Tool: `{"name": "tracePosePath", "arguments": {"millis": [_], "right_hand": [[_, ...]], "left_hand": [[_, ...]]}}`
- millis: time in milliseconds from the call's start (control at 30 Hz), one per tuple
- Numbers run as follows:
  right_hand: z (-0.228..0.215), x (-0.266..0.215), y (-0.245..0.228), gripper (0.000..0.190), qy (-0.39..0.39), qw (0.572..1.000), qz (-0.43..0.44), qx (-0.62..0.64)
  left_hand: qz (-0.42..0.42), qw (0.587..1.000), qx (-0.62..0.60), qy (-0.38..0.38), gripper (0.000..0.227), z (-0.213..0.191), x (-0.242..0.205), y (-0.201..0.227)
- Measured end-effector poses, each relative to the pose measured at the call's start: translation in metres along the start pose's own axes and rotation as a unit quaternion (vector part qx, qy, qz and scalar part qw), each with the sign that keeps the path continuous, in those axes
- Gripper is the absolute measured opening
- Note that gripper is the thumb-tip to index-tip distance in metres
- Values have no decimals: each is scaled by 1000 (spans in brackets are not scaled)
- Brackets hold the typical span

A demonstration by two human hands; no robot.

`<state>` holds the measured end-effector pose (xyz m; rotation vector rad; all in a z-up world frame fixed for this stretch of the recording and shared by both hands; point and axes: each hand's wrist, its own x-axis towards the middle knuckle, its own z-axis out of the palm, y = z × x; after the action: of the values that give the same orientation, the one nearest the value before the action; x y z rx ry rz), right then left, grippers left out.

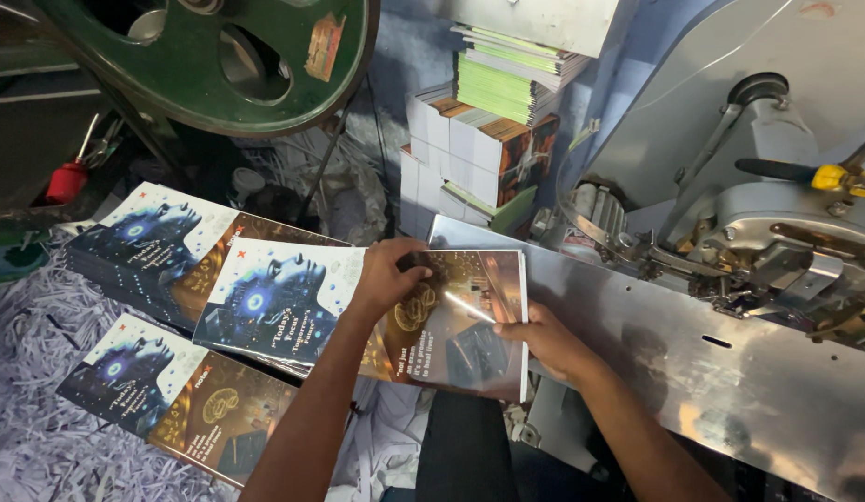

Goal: The person operates a sewing machine to stitch the spine of a book cover. They pick up a book, align it under the machine's needle, and guide it through the stitching process. Afterward, they remove the stitched book and place it on a nearby pile.

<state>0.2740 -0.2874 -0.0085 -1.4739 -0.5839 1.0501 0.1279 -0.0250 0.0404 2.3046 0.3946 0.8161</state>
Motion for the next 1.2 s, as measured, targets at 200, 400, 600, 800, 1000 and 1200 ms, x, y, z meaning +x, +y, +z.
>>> {"name": "tracePosePath", "arguments": {"millis": [200, 400, 600, 800, 1000, 1200], "right_hand": [[0, 0, -8, 66, -29, 998, -56, -30], [6, -11, -20, 92, 69, 966, -209, -135], [4, -18, 8, 80, 71, 965, -246, -61], [-7, -33, 33, 49, 35, 995, -73, -58], [-7, -41, 63, 33, 6, 998, -54, 25], [-18, -50, 96, 28, 61, 993, -95, 44]], "left_hand": [[86, 996, 6, 33, 38, 5, -3, -8], [17, 998, -42, 50, 33, 12, -4, -20], [39, 996, -49, 65, 31, 14, 1, -22], [-33, 990, -137, 32, 30, 14, -3, -13], [106, 991, -31, 80, 32, 18, -5, -5], [123, 992, 28, -29, 31, 16, 6, 16]]}}
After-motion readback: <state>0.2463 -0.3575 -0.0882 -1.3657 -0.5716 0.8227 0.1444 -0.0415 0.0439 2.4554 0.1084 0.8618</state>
